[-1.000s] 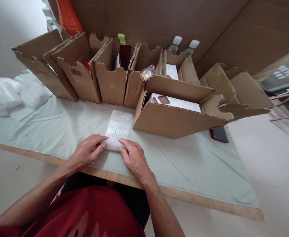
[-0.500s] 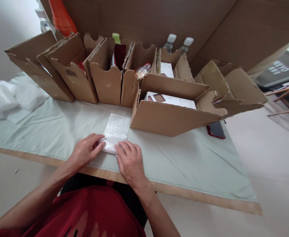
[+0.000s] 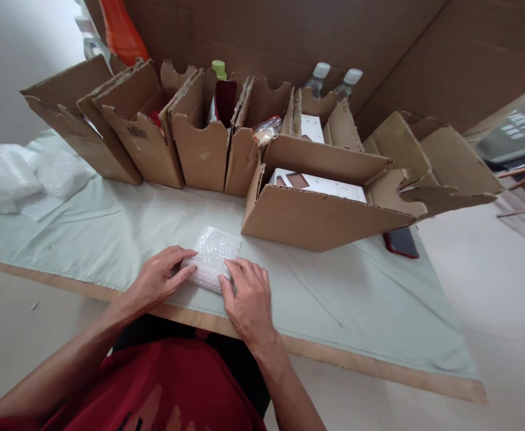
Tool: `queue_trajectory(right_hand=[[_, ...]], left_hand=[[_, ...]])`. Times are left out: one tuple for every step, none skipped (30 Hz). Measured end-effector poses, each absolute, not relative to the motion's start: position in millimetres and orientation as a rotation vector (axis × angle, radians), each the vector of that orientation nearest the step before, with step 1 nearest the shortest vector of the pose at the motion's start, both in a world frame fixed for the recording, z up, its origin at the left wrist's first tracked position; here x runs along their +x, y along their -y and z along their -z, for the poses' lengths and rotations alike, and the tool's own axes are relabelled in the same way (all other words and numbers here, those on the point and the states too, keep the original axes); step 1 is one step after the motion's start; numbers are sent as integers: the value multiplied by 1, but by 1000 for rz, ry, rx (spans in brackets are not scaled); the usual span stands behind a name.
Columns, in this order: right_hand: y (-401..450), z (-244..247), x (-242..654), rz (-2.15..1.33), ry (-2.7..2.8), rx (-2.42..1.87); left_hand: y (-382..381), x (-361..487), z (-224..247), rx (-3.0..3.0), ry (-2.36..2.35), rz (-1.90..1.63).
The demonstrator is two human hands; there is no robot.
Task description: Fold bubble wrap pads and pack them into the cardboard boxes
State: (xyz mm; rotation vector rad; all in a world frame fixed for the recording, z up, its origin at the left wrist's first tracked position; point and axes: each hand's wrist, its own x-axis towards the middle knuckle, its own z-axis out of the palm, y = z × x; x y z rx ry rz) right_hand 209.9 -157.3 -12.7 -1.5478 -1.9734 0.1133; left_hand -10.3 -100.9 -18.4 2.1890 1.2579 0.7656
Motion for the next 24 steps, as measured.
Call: queue_trajectory(right_hand=[[158,14,209,-62,1985,-1533],[159,15,208,-40,2015,-1514],[160,16,207,-35,2056,-1498],[161,17,206,-41,2095,-1487],[161,18,206,-55,2118,-1483],[161,18,206,-78,2119,-1480],[161,18,206,-114,2099,-1476],[160,17,208,-162,2067,-1468],[160,16,209,-219,2034,-1459],[159,14,211,-280,2007,-1451],[159,13,213,-342,1991,-1448],[159,11,214,-401,1986,-1449],[159,10,215,-453,1986,-1452],[159,9,216,-488,1987,-1455],[159,8,216,-496,1985,-1459],[159,9,216,-472,1979,-1467],[159,9,215,-419,1969,-1478],[159,10,215,-348,1955,-1487],[159,11,214,-273,1947,-1493],[159,13,213,-205,1948,-1496],[159,14,212,-152,1963,-1497],[159,15,211,-115,1994,-1498],[158,16,211,-92,2035,-1502],[157,18,210,-82,2076,-1507]], left_hand=[[98,-8,19,2191,-1291,-737],[95,-6,19,2192,-1321,-715],[93,-4,20,2193,-1344,-705],[91,-2,21,2196,-1360,-715],[91,-2,22,2200,-1366,-747],[92,-2,22,2208,-1360,-797],[93,-2,23,2220,-1335,-857],[96,-4,23,2234,-1295,-911],[99,-5,22,2247,-1243,-949],[103,-8,21,2257,-1187,-967],[106,-10,20,2259,-1139,-965],[109,-12,19,2252,-1104,-951],[112,-14,18,2240,-1085,-937],[113,-14,18,2229,-1079,-928],[113,-14,18,2223,-1085,-928],[112,-13,18,2222,-1105,-925],[109,-12,20,2228,-1132,-921],[106,-9,21,2240,-1164,-916],[102,-6,23,2254,-1200,-906],[98,-2,24,2264,-1237,-895],[95,1,25,2266,-1271,-888],[91,4,26,2257,-1298,-887],[89,7,26,2234,-1319,-894],[88,9,26,2197,-1334,-906]])
